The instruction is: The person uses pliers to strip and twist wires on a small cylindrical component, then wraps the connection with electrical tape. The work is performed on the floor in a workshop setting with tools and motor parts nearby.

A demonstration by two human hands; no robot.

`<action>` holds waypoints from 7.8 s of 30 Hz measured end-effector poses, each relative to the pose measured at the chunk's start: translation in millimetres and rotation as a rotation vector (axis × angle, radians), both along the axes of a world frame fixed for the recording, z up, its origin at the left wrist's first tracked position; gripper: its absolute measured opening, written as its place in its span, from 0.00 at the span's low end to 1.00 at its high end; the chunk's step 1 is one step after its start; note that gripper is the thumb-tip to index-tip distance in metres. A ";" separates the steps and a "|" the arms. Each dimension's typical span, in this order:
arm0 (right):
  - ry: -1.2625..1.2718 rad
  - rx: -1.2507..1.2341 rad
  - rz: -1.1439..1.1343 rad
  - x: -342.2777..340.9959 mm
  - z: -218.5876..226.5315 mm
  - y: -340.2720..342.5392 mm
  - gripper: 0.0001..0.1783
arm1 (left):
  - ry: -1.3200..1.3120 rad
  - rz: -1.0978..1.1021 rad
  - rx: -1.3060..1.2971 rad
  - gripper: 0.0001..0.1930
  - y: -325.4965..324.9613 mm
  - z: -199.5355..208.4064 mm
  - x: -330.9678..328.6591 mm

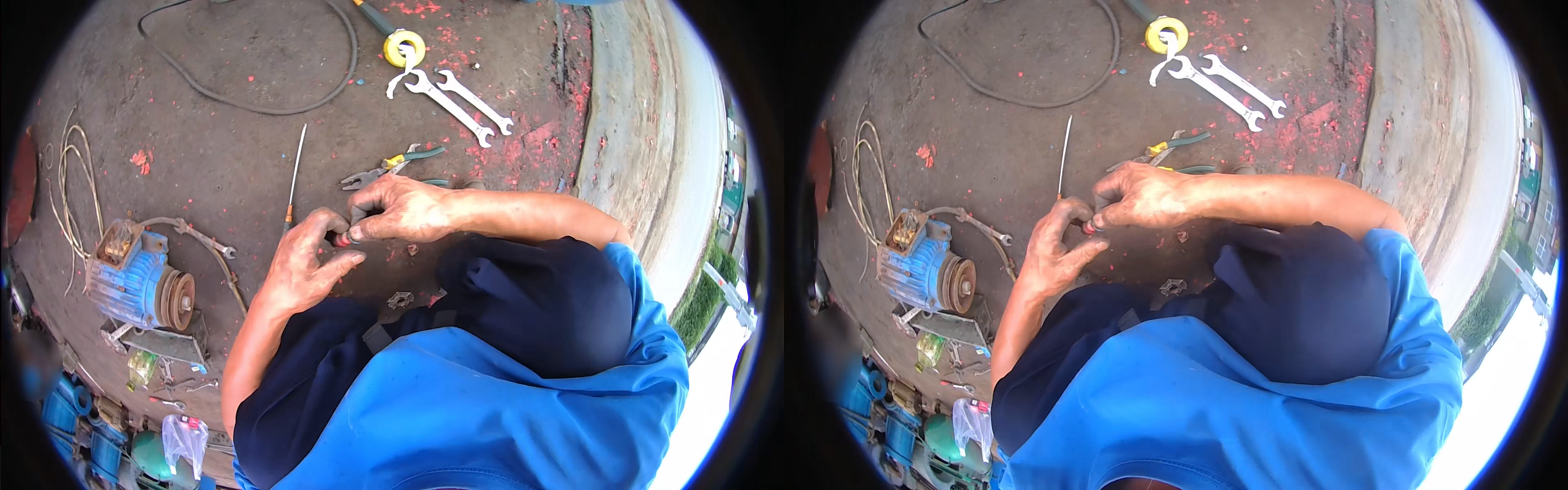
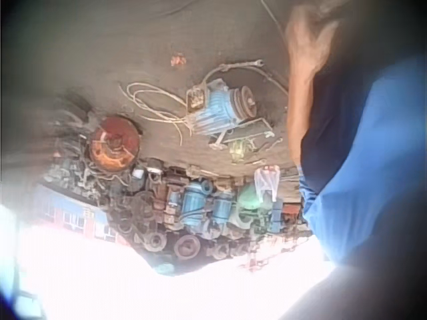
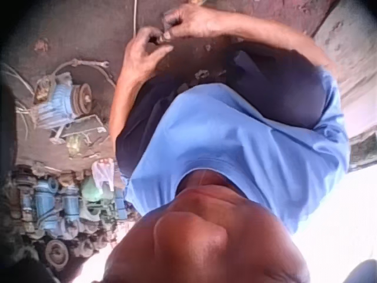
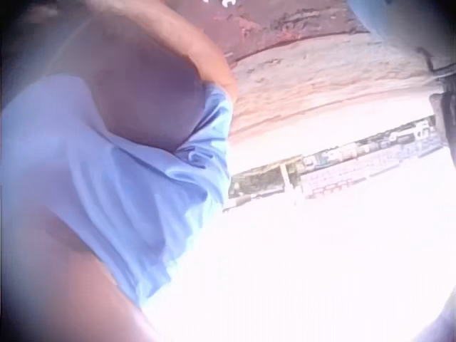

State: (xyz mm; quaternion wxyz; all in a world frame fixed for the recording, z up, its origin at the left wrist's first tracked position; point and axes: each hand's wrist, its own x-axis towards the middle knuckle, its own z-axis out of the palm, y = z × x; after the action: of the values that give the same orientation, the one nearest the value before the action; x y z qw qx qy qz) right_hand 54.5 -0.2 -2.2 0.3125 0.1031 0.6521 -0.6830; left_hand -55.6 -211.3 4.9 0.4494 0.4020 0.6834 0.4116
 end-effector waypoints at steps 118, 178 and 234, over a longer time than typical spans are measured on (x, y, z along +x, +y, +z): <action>0.476 1.136 0.434 54.0 -113.4 23.5 0.31 | -1.001 0.864 -0.209 0.14 -27.7 -96.7 -30.6; -0.463 -0.162 -0.773 43.3 -119.1 38.2 0.17 | -0.267 0.430 -0.461 0.13 14.5 -113.3 26.2; -0.452 -0.142 -0.188 22.1 -65.1 21.8 0.21 | 0.687 1.013 -0.777 0.21 -151.0 -136.2 -71.6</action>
State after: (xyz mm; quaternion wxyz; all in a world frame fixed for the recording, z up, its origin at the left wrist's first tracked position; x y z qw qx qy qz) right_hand 76.6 21.6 -67.3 0.3920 0.2912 0.5034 -0.7128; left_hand -127.2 -362.4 -131.3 0.0736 -0.0461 0.9853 0.1472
